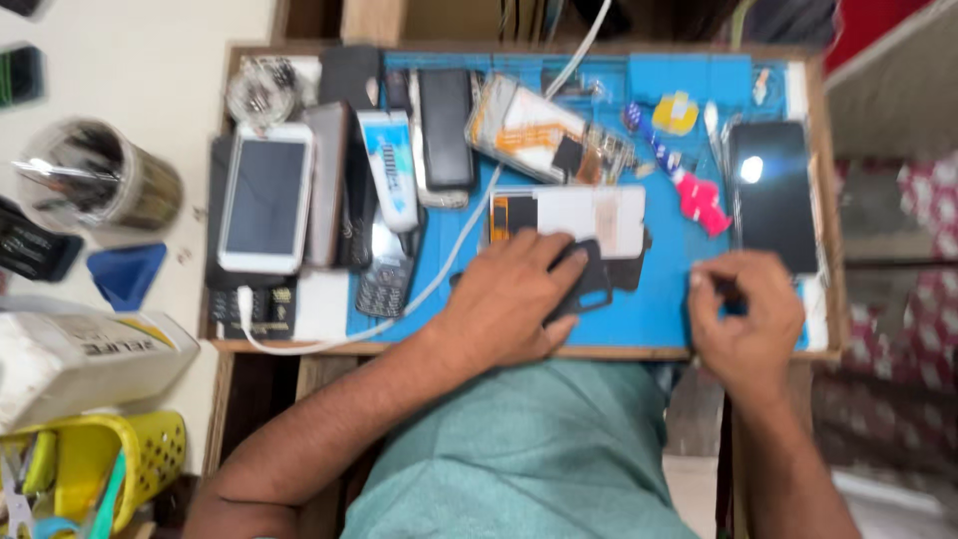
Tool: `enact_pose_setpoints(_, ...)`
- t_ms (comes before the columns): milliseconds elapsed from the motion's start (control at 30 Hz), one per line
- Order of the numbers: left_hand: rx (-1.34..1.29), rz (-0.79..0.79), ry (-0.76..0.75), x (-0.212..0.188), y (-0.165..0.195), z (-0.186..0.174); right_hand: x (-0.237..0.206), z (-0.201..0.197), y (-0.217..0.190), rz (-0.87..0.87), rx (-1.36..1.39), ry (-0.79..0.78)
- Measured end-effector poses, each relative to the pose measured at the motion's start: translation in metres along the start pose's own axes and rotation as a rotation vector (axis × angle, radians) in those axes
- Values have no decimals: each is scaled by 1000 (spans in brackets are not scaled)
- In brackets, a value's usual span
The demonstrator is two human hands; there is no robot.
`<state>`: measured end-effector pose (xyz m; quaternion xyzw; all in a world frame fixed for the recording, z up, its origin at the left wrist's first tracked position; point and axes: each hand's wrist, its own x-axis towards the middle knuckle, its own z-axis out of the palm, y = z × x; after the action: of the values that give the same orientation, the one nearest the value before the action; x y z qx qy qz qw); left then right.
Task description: The person opens a plastic container and removes a smartphone back cover. They then pick up a disassembled smartphone and repeatedly peel off adhesive strips from the phone's frame using their fingers. The person handles the phone and its components on a cluttered workbench.
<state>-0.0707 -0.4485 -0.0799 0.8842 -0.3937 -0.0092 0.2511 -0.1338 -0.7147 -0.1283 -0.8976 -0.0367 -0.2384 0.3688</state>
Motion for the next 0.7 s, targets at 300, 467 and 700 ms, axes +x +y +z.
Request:
enact_pose_setpoints(300, -12, 59, 56, -13, -7, 30, -6, -6, -17, 9, -64, -203)
enact_pose_setpoints(467, -71, 36, 55, -14, -5, 36, -10, 0, -23, -34, -76, -271)
enact_pose_setpoints(700, -161, 2, 125, -15, -1, 45, -17, 7, -23, -37, -111, -279)
